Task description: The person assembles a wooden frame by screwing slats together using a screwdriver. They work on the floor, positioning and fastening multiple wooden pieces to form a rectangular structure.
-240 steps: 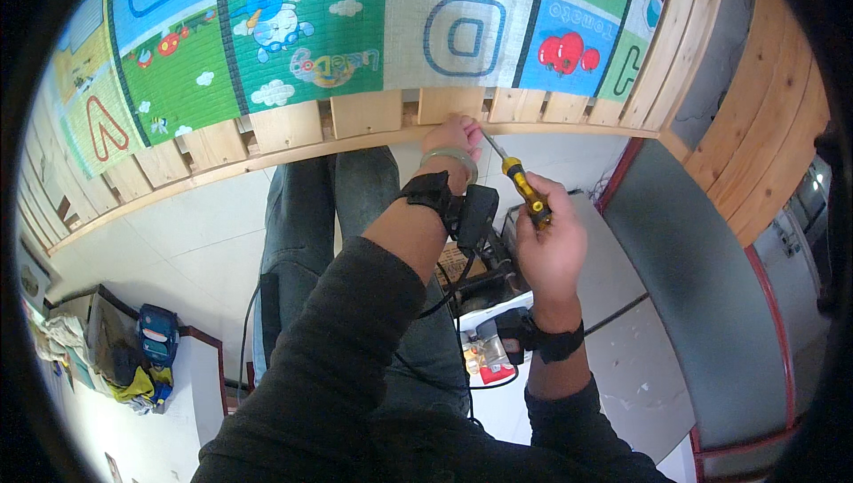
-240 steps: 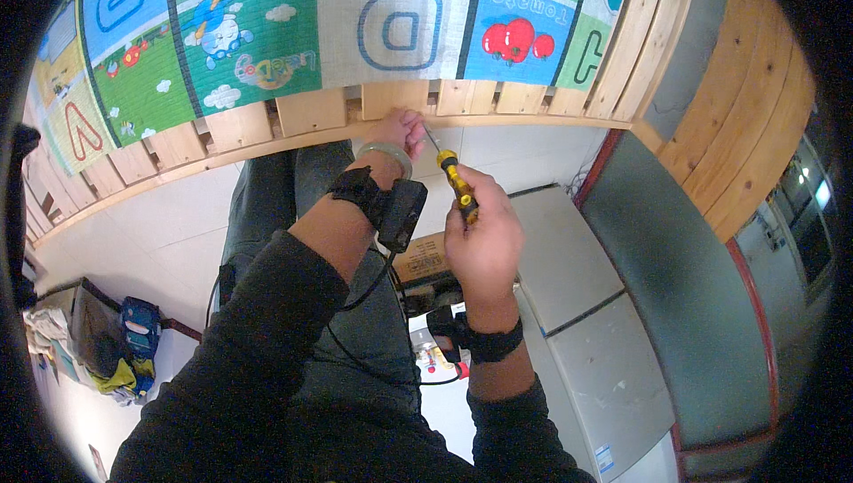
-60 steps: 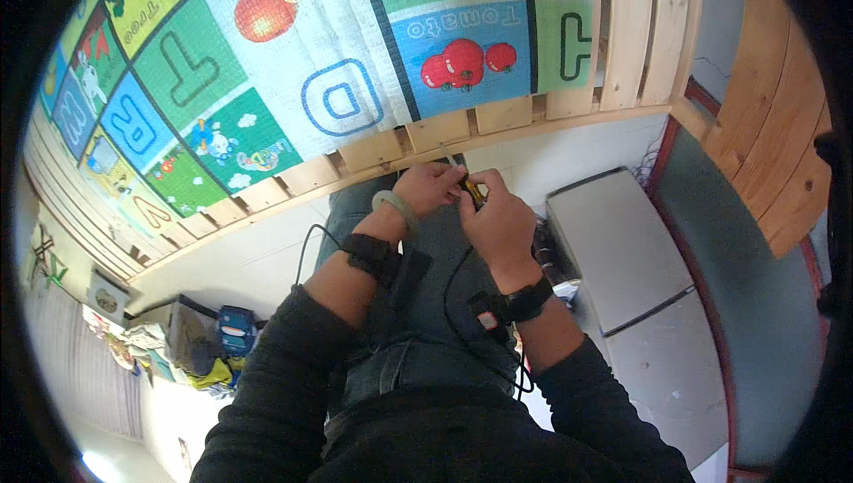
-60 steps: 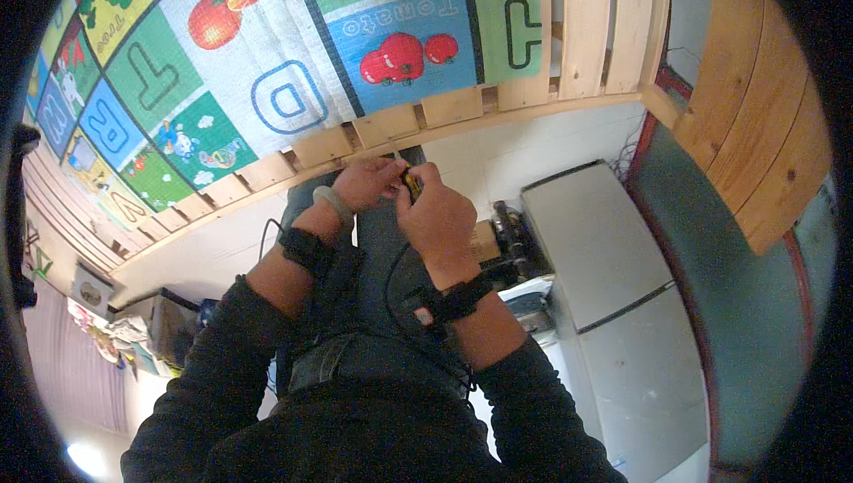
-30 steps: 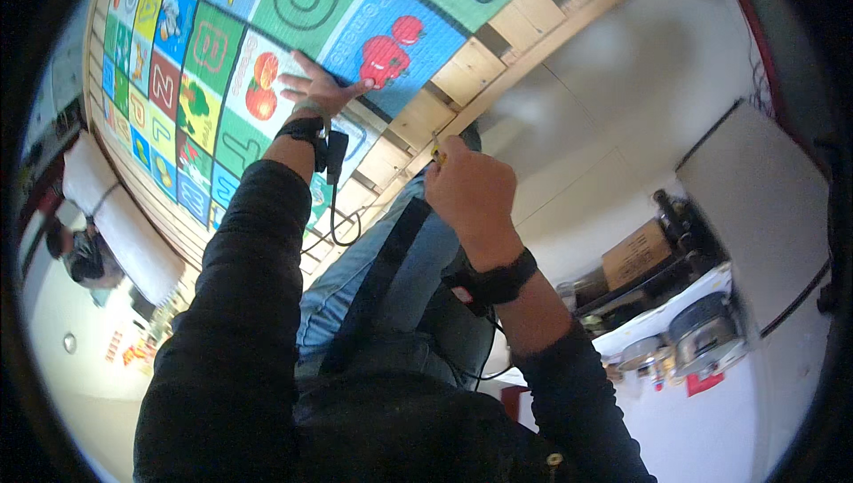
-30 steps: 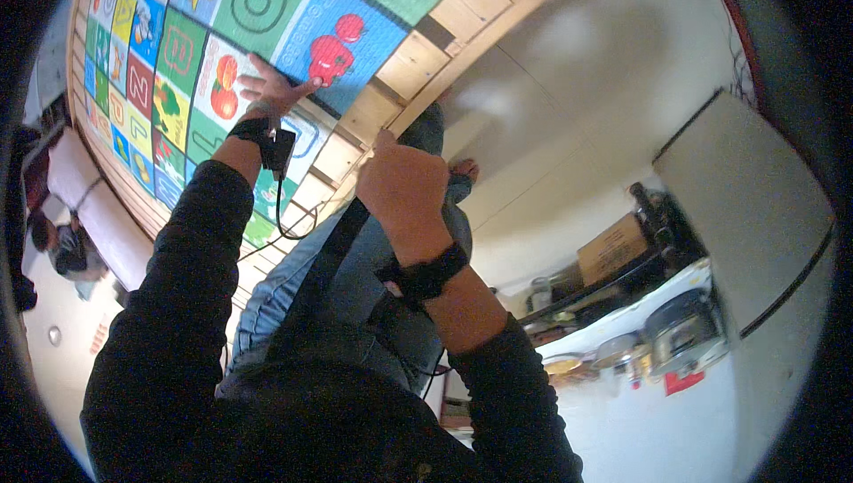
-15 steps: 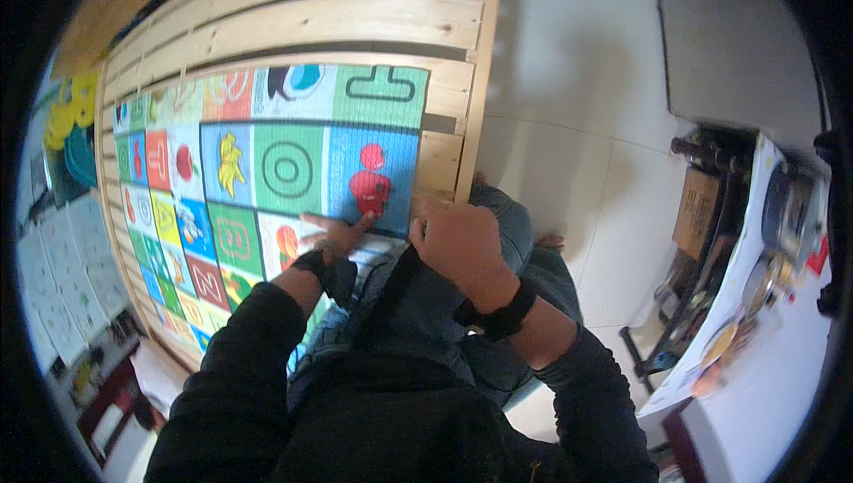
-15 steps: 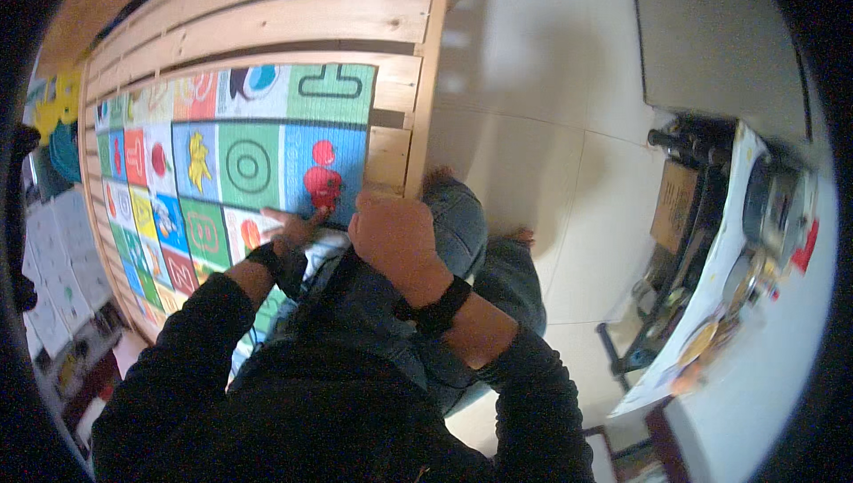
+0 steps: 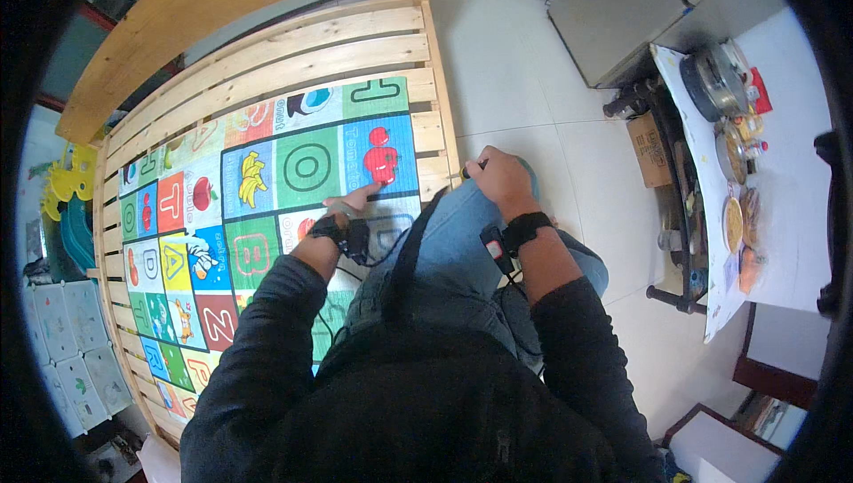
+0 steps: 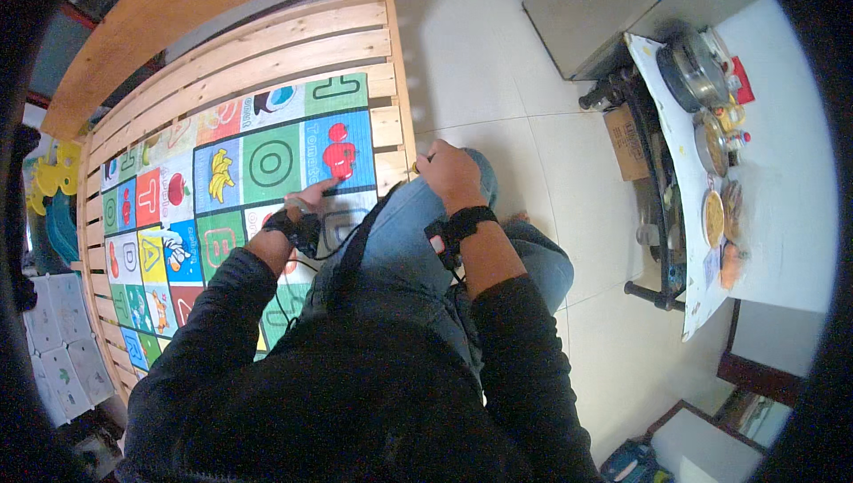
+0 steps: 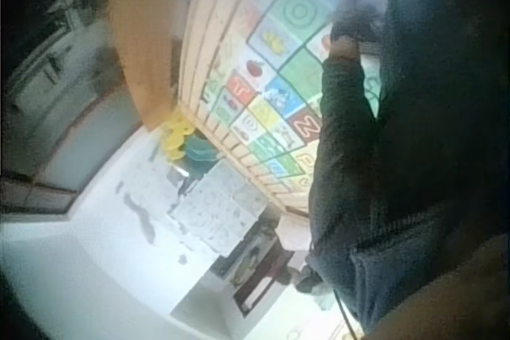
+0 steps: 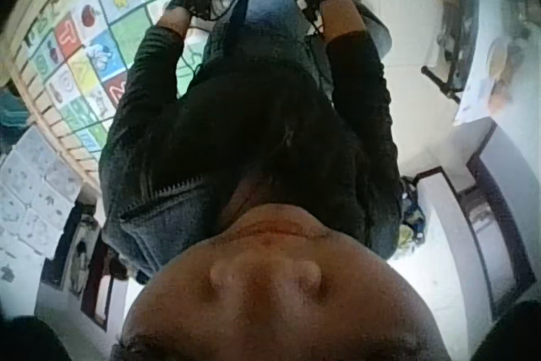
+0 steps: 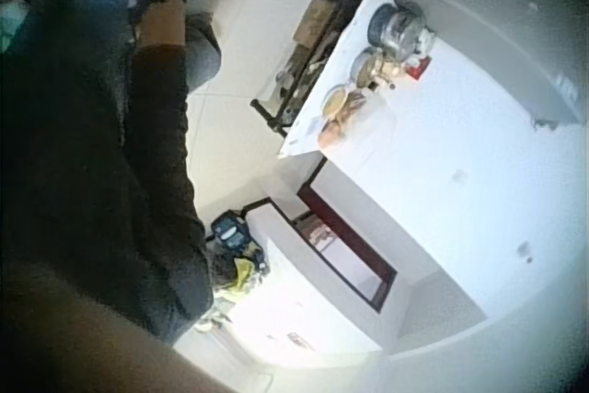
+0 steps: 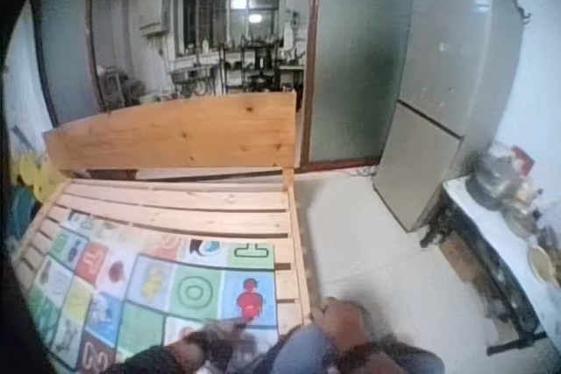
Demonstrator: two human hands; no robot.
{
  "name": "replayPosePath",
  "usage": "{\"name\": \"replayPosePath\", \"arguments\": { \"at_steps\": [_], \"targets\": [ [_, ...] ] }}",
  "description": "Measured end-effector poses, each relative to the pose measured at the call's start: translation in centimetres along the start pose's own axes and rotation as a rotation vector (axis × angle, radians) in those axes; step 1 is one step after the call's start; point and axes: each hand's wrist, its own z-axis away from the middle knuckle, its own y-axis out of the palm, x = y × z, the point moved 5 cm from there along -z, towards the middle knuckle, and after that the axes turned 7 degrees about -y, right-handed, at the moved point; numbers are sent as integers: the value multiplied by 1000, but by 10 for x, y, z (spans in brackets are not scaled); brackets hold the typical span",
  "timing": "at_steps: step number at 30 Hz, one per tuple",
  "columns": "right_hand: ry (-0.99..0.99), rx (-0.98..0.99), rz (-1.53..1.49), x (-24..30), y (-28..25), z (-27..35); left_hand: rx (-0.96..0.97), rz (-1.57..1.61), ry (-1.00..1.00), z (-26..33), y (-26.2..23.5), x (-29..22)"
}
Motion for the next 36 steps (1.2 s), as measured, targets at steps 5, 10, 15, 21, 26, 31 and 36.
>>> {"name": "replayPosePath", "arguments": {
  "at_steps": [5,10,15,21,26,31,36],
  "targets": [
    [-189,-98,229,38,-15,28,45,341,-155,86,-43,29],
    [-202,-306,-29,52,-49,65,704,490,-127,180,-32,53],
    [-329,-589,-477,56,-115,82,572,-370,-353,216,-33,105],
    [-192,-273,-1310,53,-142,74,59,-1238,-855,325,-112,187],
    [-160,-273,-952,46,-133,72,-20,-1477,-892,362,-191,304],
    [-261,-232,-489,45,-100,63,-52,-1482,-463,281,-181,282],
    [-240,-137,-7,40,-54,52,-142,-493,246,130,-72,77]
  ]
}}
